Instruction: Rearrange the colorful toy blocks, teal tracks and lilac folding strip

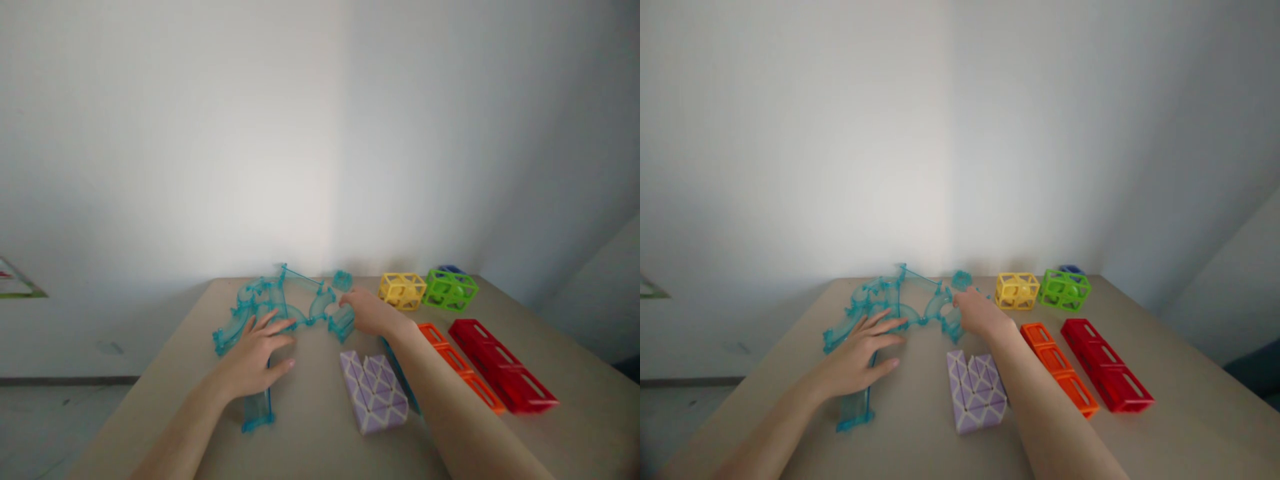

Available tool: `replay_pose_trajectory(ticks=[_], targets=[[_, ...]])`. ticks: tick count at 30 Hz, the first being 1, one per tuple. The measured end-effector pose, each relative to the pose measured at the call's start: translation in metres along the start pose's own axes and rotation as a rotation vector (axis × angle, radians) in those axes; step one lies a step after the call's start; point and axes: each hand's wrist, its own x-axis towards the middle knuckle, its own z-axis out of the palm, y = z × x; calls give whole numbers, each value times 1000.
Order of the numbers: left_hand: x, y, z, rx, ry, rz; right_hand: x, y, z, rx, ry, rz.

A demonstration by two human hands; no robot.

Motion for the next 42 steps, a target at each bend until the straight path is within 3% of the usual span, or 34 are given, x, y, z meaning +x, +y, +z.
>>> replay_pose_trajectory(ticks=[5,11,15,22,26,30,33,36,39,42], targets=[[1,-3,2,-17,17,-1,-3,-4,-5,-33,4,-6],[2,-4,3,-17,14,0,-13,-27,-15,-86,51,96],[2,-3,3,8,-3,-5,-15,-32,-13,-103,-7,165],[2,-7,6,45,20,23,-9,-21,-12,-131,-137,143],[0,0,4,93,177,99,-10,-19,-16,-136,-156,136],[-4,38,3,37,351,281,-13,-19,-23,-127,-126,135],[-6,78,10,-41,220,457,-15,-16,-30,-121,-85,135],[-4,103,21,-87,11,512,-17,-11,-38,-117,-38,135],[0,108,27,-116,-112,535,-18,-7,-41,-111,-45,135],[2,105,25,-133,-154,514,-18,-7,-40,-102,-98,138]])
